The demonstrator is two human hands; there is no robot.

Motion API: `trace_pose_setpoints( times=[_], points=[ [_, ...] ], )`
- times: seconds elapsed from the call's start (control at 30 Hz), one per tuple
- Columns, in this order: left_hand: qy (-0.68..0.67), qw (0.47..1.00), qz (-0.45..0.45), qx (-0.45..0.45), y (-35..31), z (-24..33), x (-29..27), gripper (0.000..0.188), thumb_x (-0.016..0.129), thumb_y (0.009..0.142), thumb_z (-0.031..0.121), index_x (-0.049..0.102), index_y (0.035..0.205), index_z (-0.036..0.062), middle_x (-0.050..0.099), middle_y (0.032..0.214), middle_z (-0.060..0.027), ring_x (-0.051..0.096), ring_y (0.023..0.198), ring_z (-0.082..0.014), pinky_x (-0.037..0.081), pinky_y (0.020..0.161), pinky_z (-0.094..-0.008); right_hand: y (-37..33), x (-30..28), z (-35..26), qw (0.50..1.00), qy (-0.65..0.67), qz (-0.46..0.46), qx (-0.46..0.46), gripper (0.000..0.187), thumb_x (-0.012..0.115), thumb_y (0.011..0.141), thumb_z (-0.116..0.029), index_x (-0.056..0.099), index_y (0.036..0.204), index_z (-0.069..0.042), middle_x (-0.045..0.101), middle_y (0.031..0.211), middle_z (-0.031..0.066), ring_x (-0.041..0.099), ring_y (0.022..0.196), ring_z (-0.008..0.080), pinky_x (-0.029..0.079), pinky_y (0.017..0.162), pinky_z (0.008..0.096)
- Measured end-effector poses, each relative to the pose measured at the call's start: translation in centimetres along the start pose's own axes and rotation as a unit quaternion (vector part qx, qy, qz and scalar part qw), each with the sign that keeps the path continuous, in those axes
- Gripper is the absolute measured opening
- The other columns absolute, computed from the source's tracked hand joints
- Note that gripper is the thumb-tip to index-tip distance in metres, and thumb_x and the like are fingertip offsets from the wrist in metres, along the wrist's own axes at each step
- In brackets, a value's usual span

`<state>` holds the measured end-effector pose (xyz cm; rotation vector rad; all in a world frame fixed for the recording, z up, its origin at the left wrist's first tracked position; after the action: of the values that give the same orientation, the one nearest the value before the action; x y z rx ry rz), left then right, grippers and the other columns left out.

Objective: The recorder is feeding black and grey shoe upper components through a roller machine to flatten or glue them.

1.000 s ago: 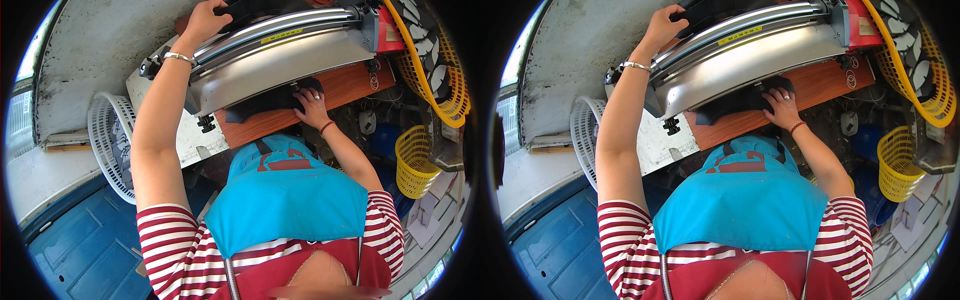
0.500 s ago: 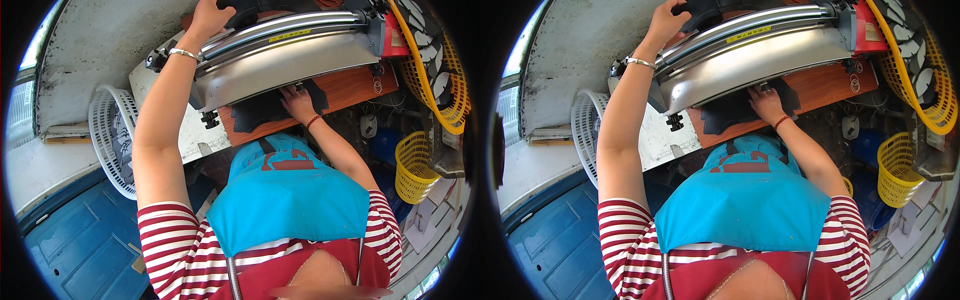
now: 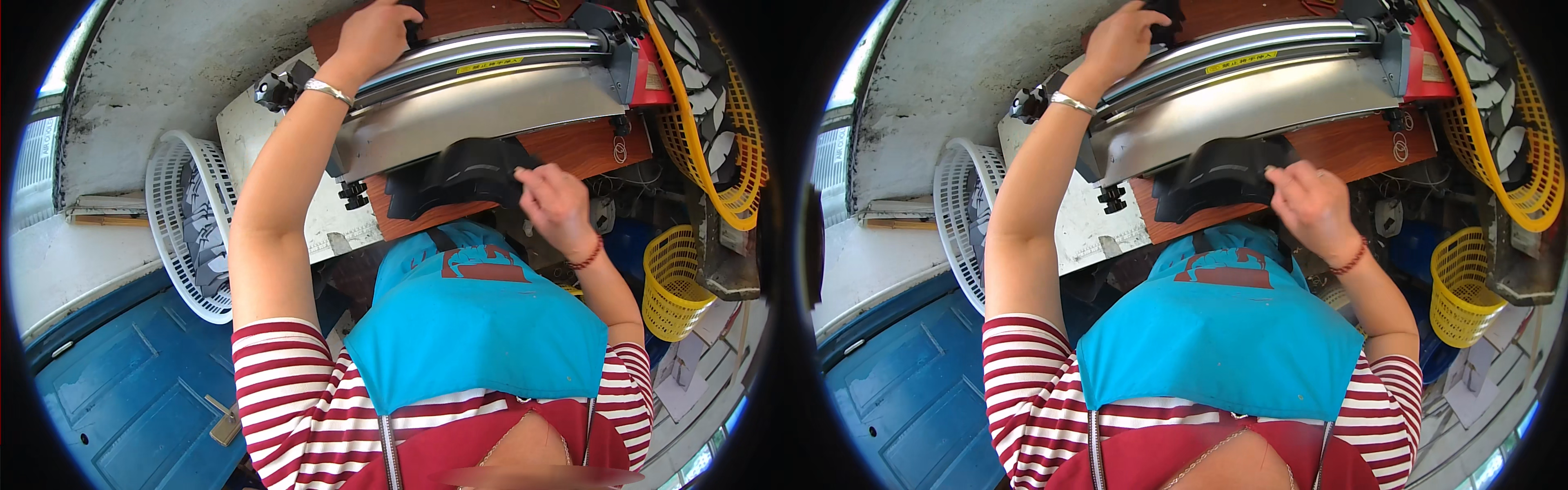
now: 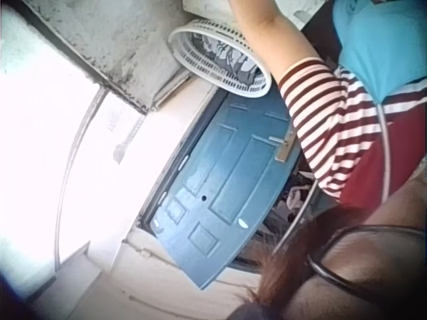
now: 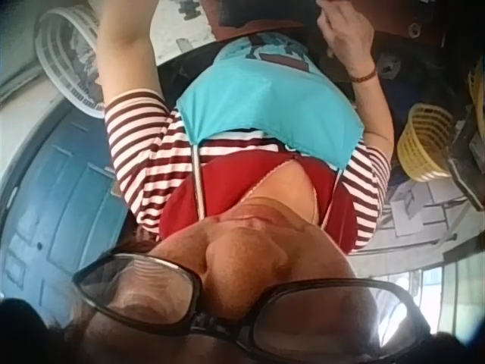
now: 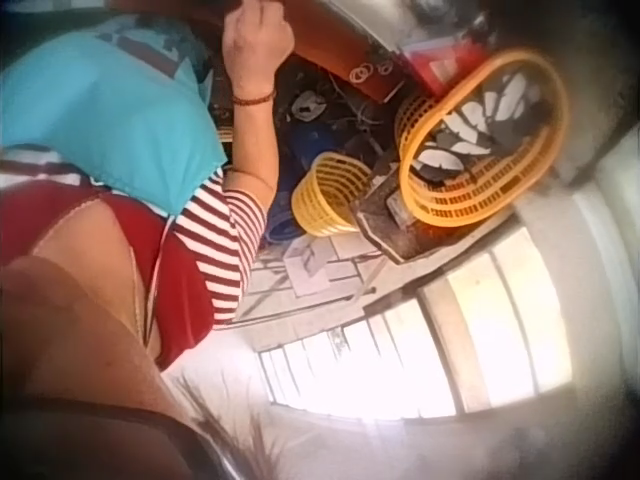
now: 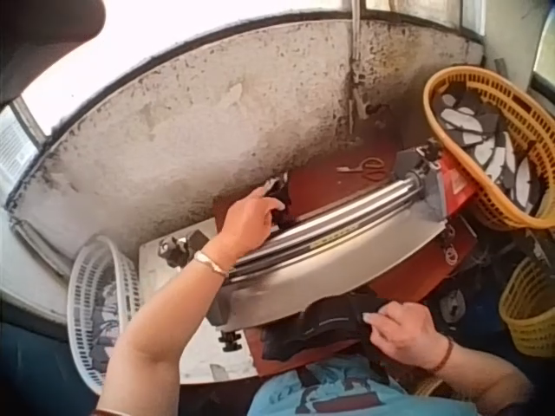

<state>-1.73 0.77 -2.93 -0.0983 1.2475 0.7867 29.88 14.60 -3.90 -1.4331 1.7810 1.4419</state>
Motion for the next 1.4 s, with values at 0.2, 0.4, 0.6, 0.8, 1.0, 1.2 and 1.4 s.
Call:
trace_pose_setpoints(
  times=[0.2, 0.4, 0.6, 0.8, 1.0, 1.2, 1.4],
  points=[
    [0.015, 0.974, -0.213, -0.077, 1.0, 0.4, 3.3, 0.043, 0.051, 0.096, 0.041, 0.076, 0.103, 0.0061, 0.069, 0.109, -0.0170, 0.066, 0.100, -0.0392, 0.051, 0.090, -0.0486, 5.9, -1.0, 1.5, 0.997, -0.064, 0.024, 0.018, 0.021, 0.075, 0.076, -0.006, 0.072, 0.097, -0.008, 0.060, 0.084, 0.0049, 0.063, 0.064, 0.0240, 0.051, 0.058, 0.0356],
    [0.012, 0.966, -0.232, -0.112, 0.1, -0.3, 3.6, 0.055, 0.048, 0.099, 0.052, 0.073, 0.108, 0.0036, 0.070, 0.115, -0.0169, 0.067, 0.104, -0.0388, 0.052, 0.091, -0.0456, 6.3, -2.2, -0.3, 0.987, -0.160, -0.019, -0.011, 0.023, 0.073, 0.080, -0.003, 0.072, 0.103, -0.006, 0.063, 0.088, 0.0055, 0.064, 0.066, 0.0227, 0.052, 0.061, 0.0344],
    [0.017, 0.985, -0.149, -0.091, 0.7, 0.0, 4.5, 0.054, 0.047, 0.097, 0.055, 0.079, 0.098, 0.0110, 0.076, 0.097, -0.0156, 0.072, 0.097, -0.0333, 0.056, 0.087, -0.0449, 8.1, 3.9, 2.9, 0.991, -0.128, 0.023, -0.019, 0.020, 0.072, 0.080, -0.008, 0.071, 0.099, -0.008, 0.058, 0.081, 0.0054, 0.063, 0.064, 0.0239, 0.052, 0.059, 0.0367],
    [-0.056, 0.972, -0.176, -0.144, 1.8, -0.4, 1.5, 0.029, 0.063, 0.091, 0.028, 0.076, 0.101, 0.0030, 0.069, 0.097, -0.0173, 0.066, 0.088, -0.0329, 0.053, 0.085, -0.0426, -1.8, 11.9, 1.1, 0.988, 0.055, -0.139, -0.043, 0.032, 0.080, 0.079, -0.024, 0.071, 0.106, -0.010, 0.065, 0.095, 0.0070, 0.067, 0.076, 0.0263, 0.055, 0.068, 0.0372],
    [-0.155, 0.976, -0.011, -0.152, 4.3, -3.0, 0.0, 0.020, 0.074, 0.082, 0.018, 0.066, 0.078, -0.0006, 0.064, 0.070, -0.0129, 0.059, 0.066, -0.0202, 0.049, 0.062, -0.0385, -7.4, 19.7, 3.0, 0.978, -0.008, -0.191, -0.080, 0.028, 0.075, 0.082, -0.020, 0.074, 0.107, -0.008, 0.065, 0.099, 0.0089, 0.067, 0.089, 0.0271, 0.055, 0.080, 0.0379],
    [-0.273, 0.921, 0.047, -0.275, 3.4, -2.6, -3.9, 0.027, 0.060, 0.091, 0.007, 0.066, 0.117, 0.0012, 0.071, 0.088, -0.0108, 0.061, 0.067, -0.0195, 0.054, 0.048, -0.0307, -2.8, 8.6, 0.0, 0.982, 0.169, -0.080, -0.030, 0.025, 0.075, 0.075, -0.002, 0.074, 0.099, -0.007, 0.066, 0.090, 0.0082, 0.067, 0.072, 0.0257, 0.055, 0.065, 0.0366],
    [-0.026, 0.983, 0.178, 0.025, 1.9, 0.1, -4.6, 0.017, 0.062, 0.089, 0.006, 0.074, 0.100, -0.0009, 0.066, 0.088, -0.0247, 0.060, 0.065, -0.0364, 0.053, 0.074, -0.0467, 2.1, -2.9, 1.2, 0.999, -0.034, 0.004, 0.016, 0.025, 0.074, 0.074, 0.001, 0.072, 0.098, -0.008, 0.063, 0.084, 0.0061, 0.065, 0.066, 0.0248, 0.052, 0.057, 0.0355]
  ],
)
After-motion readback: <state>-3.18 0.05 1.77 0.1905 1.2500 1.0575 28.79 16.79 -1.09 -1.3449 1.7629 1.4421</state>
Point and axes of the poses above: each hand's wrist, its own y-axis towards the middle knuckle, its own x-axis out of the palm, z = x × y, the point moved 5 cm from there along y, towards the middle knuckle
